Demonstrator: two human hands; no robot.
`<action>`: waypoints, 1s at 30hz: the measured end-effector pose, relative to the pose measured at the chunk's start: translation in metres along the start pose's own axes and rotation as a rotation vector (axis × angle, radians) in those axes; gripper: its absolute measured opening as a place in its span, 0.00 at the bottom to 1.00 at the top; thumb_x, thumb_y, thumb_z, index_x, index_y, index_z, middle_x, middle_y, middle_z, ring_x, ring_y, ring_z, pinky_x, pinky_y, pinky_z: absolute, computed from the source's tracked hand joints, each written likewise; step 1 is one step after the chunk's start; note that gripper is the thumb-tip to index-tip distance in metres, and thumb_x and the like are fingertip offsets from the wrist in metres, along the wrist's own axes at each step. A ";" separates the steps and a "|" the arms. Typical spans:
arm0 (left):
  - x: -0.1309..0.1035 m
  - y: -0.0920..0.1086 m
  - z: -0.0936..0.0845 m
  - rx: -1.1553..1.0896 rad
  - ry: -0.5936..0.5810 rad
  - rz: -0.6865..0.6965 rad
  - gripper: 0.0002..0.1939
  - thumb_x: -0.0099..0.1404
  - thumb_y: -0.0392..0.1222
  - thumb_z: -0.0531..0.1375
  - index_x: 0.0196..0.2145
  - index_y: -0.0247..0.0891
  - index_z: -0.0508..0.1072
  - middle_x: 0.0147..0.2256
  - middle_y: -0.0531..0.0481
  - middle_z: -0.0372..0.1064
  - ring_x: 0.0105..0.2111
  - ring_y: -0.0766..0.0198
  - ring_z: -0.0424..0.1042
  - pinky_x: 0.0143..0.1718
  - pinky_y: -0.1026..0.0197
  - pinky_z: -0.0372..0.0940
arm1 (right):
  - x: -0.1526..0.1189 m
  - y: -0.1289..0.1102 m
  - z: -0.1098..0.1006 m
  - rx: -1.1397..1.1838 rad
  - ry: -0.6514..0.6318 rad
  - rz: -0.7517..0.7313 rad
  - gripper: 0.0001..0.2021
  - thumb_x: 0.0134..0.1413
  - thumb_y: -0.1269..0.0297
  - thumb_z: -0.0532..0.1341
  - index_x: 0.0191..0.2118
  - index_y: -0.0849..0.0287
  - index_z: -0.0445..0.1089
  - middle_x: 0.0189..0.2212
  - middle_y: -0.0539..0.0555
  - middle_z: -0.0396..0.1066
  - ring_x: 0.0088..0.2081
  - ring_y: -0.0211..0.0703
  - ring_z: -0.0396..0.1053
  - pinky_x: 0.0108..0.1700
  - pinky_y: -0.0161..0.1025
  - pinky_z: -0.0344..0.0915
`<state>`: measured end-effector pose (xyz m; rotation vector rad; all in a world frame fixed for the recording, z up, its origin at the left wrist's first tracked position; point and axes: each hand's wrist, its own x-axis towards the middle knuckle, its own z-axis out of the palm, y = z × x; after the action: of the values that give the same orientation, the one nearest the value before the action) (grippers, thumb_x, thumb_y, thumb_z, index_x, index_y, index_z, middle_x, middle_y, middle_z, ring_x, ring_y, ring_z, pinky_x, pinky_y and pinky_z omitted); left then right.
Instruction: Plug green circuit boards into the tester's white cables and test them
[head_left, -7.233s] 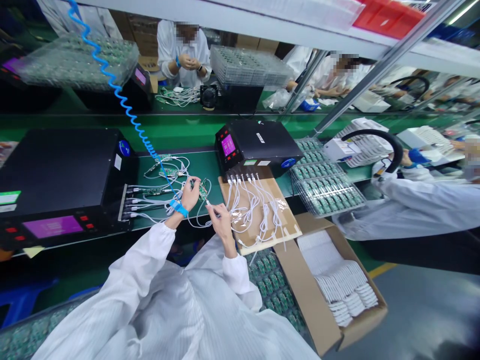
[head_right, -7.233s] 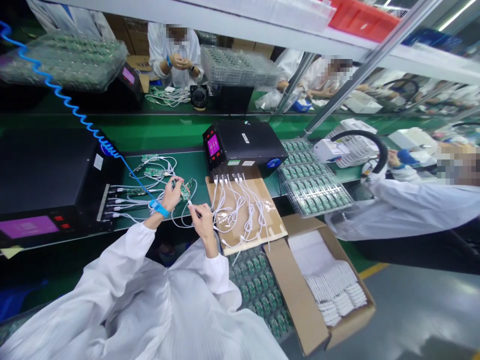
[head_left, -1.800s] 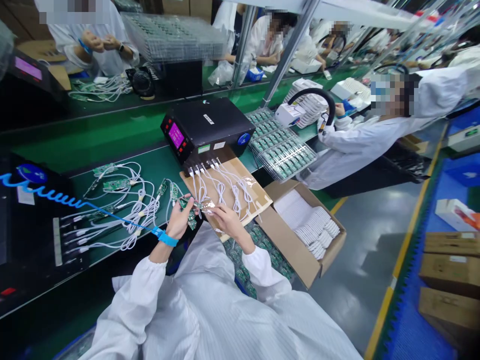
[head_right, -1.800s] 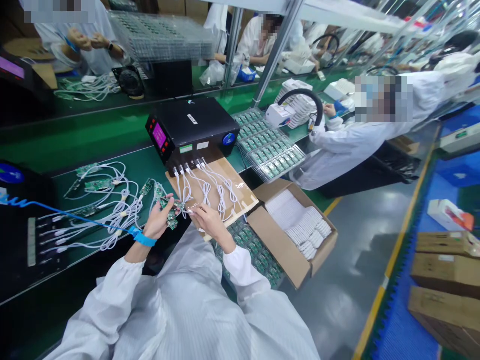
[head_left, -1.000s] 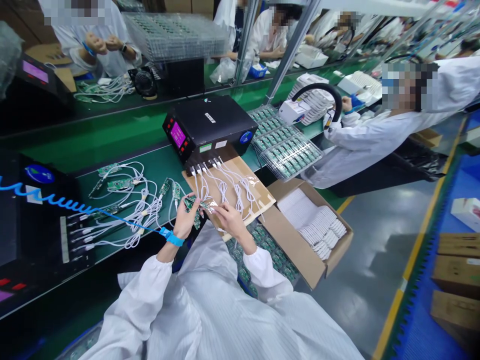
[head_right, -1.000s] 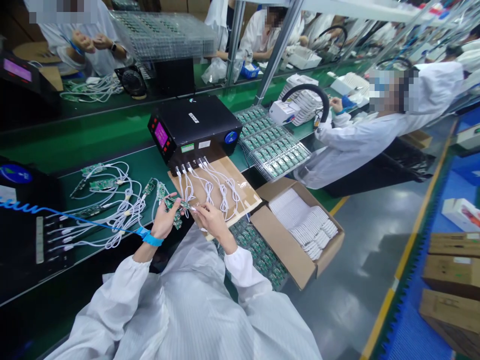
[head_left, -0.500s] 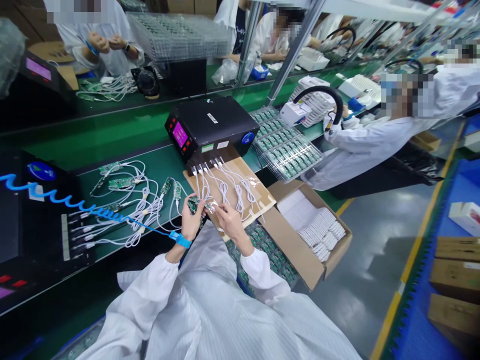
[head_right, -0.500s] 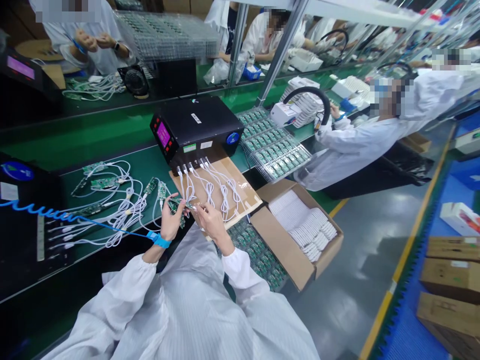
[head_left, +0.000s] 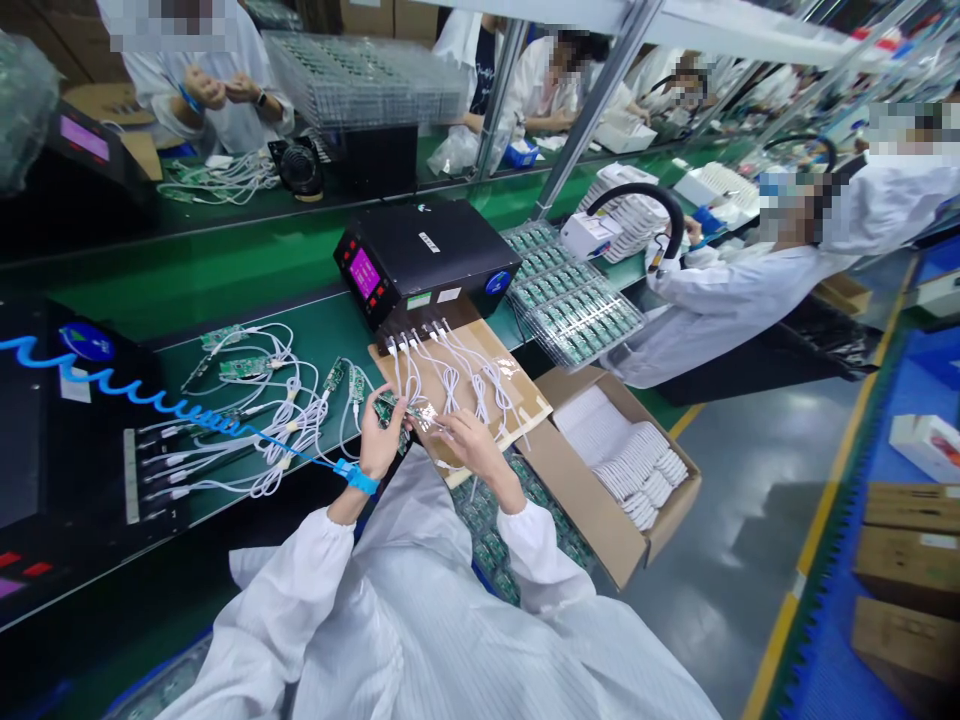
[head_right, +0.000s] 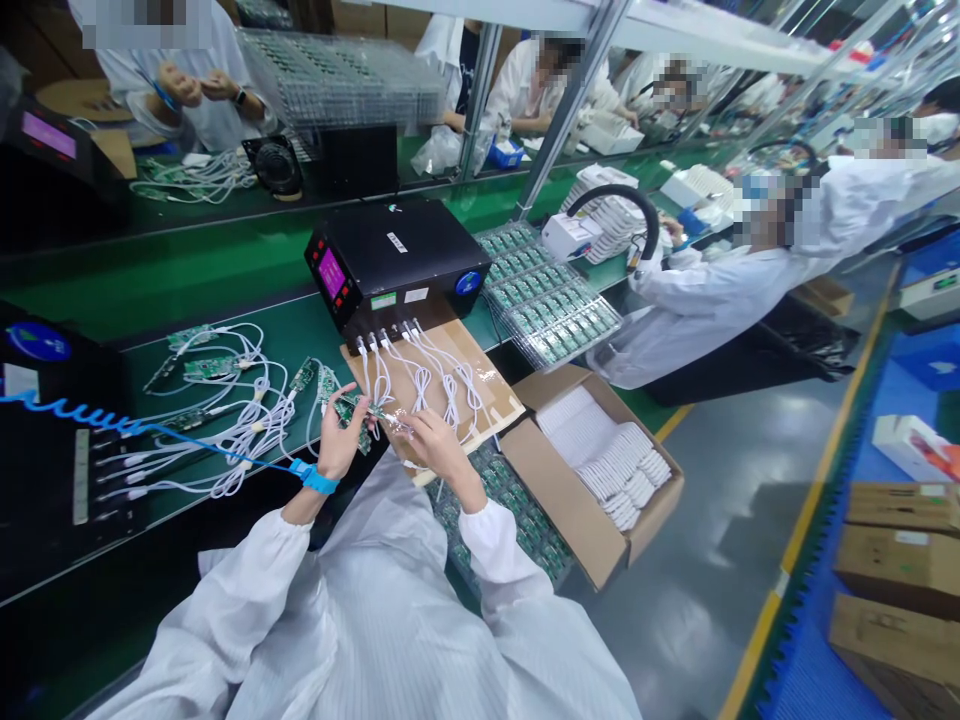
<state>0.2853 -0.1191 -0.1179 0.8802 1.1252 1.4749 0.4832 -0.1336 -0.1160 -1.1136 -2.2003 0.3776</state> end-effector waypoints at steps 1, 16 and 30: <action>-0.001 0.001 0.000 -0.003 -0.001 0.000 0.33 0.62 0.61 0.69 0.56 0.39 0.68 0.36 0.50 0.74 0.25 0.66 0.74 0.30 0.61 0.72 | -0.001 0.002 -0.001 0.044 0.024 0.005 0.14 0.70 0.57 0.60 0.55 0.56 0.74 0.44 0.60 0.77 0.46 0.49 0.75 0.49 0.47 0.73; -0.015 -0.003 0.009 -0.091 -0.038 0.006 0.31 0.62 0.59 0.70 0.56 0.42 0.68 0.41 0.47 0.74 0.27 0.66 0.75 0.29 0.61 0.73 | 0.018 0.009 -0.025 0.173 -0.264 0.162 0.26 0.54 0.56 0.74 0.57 0.57 0.73 0.46 0.58 0.76 0.48 0.50 0.72 0.55 0.49 0.70; -0.020 -0.009 0.016 -0.247 -0.074 -0.089 0.28 0.62 0.56 0.71 0.53 0.43 0.69 0.39 0.50 0.75 0.23 0.72 0.67 0.23 0.67 0.63 | 0.035 0.015 -0.018 0.346 0.302 0.504 0.22 0.63 0.41 0.61 0.36 0.58 0.77 0.31 0.53 0.75 0.33 0.43 0.70 0.40 0.40 0.69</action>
<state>0.3068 -0.1356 -0.1208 0.6983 0.8945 1.4592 0.4892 -0.0975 -0.0955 -1.4102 -1.5070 0.7220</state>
